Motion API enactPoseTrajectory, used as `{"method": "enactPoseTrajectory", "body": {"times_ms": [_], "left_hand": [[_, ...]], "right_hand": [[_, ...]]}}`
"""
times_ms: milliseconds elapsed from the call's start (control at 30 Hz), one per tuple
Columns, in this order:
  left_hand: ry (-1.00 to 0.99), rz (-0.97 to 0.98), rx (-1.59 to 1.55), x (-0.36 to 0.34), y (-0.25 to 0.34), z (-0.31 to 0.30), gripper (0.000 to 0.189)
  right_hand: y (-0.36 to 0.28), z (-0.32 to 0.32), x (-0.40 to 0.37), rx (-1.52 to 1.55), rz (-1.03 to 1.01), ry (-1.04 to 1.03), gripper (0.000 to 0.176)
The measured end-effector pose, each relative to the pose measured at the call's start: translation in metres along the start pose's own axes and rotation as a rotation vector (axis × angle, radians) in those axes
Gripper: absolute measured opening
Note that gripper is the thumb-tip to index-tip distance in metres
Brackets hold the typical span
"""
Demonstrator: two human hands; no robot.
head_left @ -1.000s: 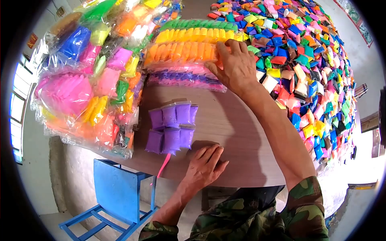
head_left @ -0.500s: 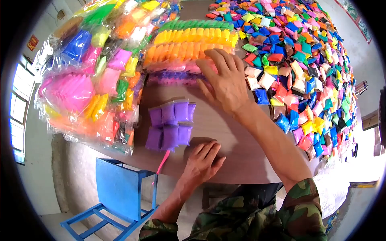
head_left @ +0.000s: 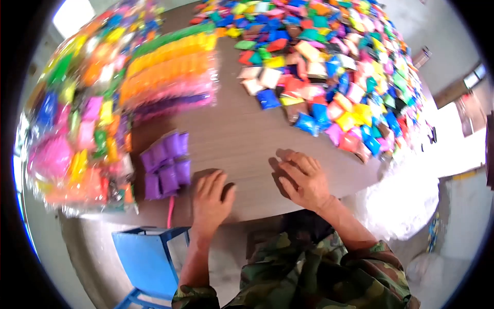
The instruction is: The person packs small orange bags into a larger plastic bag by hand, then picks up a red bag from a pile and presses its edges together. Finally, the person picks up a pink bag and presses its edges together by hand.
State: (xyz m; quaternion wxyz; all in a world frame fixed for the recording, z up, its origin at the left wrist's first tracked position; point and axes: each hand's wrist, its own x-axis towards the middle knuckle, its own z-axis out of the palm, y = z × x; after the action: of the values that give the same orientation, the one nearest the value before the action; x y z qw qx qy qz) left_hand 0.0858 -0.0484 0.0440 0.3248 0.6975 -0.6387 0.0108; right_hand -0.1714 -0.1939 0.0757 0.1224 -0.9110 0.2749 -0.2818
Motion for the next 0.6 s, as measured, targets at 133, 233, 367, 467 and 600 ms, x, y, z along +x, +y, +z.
{"method": "enactPoseTrajectory", "body": {"times_ms": [133,233,367,467,600], "left_hand": [[0.021,0.021,0.039,0.000,0.003,0.002,0.034],[0.001,0.032,0.086,-0.002,0.005,0.003,0.031],[-0.017,0.007,0.101,-0.004,0.007,0.004,0.029],[-0.033,-0.009,0.125,-0.006,0.006,0.006,0.026],[-0.021,0.053,0.168,-0.007,0.004,0.008,0.029]], "right_hand": [[0.017,-0.004,-0.045,0.031,0.113,0.103,0.034],[0.013,0.001,-0.048,0.067,0.206,0.148,0.032],[0.018,-0.001,-0.053,0.135,0.191,0.178,0.029],[0.022,-0.002,-0.054,0.181,0.179,0.202,0.029],[0.026,0.005,-0.061,0.206,0.197,0.243,0.028]]}}
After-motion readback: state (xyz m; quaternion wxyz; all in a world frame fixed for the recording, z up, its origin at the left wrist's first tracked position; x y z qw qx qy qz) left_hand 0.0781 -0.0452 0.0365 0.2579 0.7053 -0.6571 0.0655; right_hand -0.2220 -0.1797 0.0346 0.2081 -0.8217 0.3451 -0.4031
